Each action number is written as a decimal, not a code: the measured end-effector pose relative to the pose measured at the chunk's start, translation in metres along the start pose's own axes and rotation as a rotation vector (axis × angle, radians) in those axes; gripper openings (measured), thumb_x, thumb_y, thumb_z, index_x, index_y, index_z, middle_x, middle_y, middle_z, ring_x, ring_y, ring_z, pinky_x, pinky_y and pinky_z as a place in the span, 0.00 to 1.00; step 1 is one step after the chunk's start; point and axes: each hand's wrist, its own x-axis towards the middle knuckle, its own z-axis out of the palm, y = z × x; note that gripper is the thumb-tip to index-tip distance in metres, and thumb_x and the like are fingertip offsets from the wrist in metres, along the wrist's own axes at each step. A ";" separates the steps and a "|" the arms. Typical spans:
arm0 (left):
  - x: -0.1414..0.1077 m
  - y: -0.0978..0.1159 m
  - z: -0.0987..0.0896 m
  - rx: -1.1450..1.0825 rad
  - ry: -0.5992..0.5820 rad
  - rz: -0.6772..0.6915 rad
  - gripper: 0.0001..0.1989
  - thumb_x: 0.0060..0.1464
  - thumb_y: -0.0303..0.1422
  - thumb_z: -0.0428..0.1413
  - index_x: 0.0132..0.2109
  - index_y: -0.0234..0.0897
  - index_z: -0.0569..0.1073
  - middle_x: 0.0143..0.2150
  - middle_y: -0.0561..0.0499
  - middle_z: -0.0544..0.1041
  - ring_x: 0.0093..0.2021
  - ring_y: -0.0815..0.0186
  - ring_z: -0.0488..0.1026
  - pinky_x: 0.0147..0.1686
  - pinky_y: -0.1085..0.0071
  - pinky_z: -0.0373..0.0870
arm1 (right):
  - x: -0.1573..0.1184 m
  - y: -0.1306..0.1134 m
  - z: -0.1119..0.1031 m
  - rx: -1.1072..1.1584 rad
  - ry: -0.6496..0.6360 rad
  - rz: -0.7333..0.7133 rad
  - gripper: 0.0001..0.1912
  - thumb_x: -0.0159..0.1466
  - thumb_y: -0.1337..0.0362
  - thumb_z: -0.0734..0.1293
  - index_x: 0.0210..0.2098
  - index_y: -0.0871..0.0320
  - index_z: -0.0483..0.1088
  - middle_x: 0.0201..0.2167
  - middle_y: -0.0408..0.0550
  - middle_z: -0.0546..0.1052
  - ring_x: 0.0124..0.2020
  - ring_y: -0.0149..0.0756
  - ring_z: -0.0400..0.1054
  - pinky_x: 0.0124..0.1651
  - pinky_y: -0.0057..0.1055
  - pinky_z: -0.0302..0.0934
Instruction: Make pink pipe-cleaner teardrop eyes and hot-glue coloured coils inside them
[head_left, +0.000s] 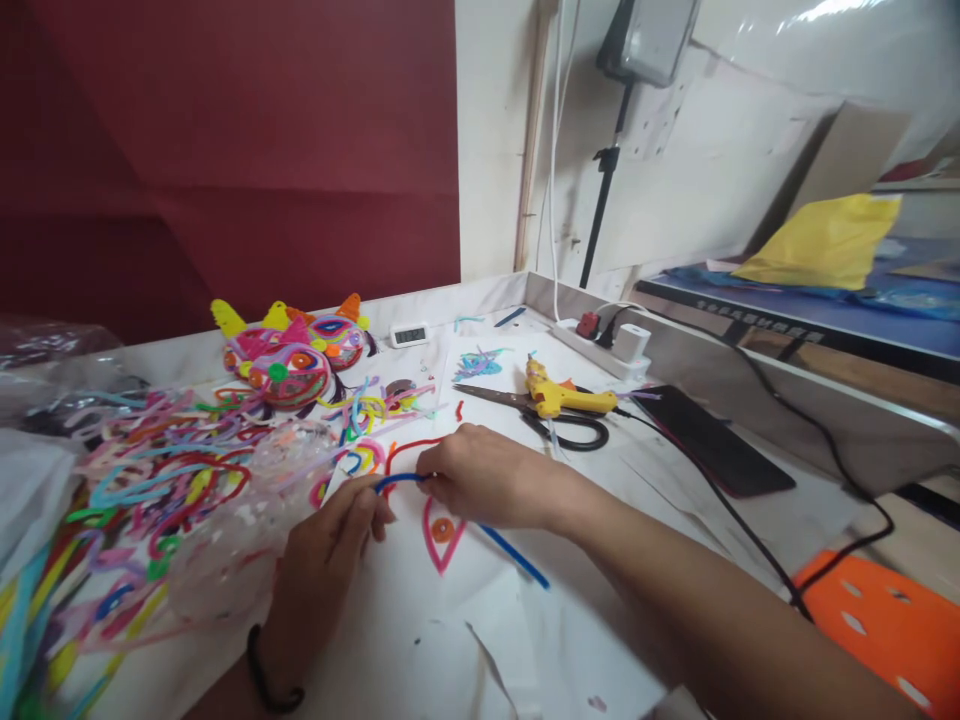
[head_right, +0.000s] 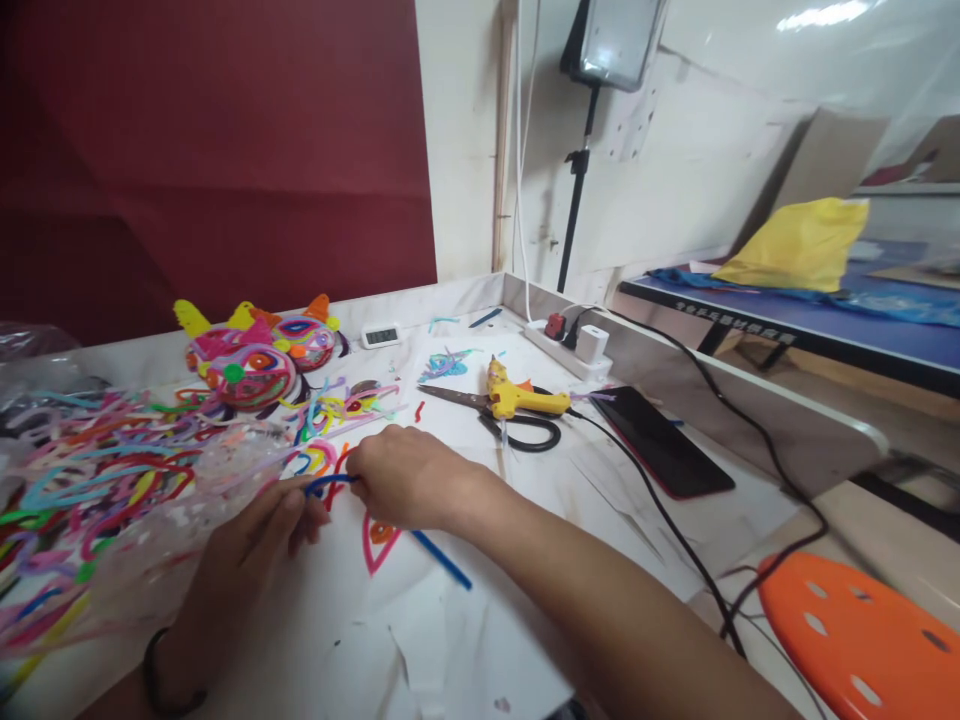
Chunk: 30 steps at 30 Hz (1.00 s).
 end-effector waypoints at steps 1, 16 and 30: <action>0.001 0.000 0.000 0.007 0.012 0.006 0.18 0.60 0.45 0.44 0.37 0.40 0.72 0.29 0.54 0.76 0.30 0.66 0.73 0.31 0.73 0.68 | -0.001 0.003 0.002 -0.013 0.011 0.019 0.11 0.63 0.67 0.60 0.35 0.57 0.75 0.29 0.50 0.78 0.32 0.36 0.71 0.28 0.28 0.52; -0.009 -0.030 0.013 0.753 -0.059 0.526 0.20 0.62 0.37 0.45 0.57 0.33 0.68 0.53 0.43 0.76 0.52 0.52 0.73 0.45 0.55 0.75 | 0.005 0.020 0.012 -0.052 0.005 0.196 0.13 0.64 0.67 0.58 0.37 0.57 0.74 0.32 0.55 0.79 0.34 0.44 0.74 0.28 0.31 0.56; -0.017 -0.018 0.014 0.968 -0.002 0.776 0.20 0.64 0.28 0.39 0.47 0.25 0.75 0.47 0.36 0.79 0.45 0.56 0.76 0.43 0.61 0.68 | 0.007 0.026 0.016 -0.011 0.035 0.402 0.13 0.66 0.65 0.56 0.37 0.55 0.72 0.29 0.55 0.78 0.31 0.49 0.74 0.26 0.33 0.52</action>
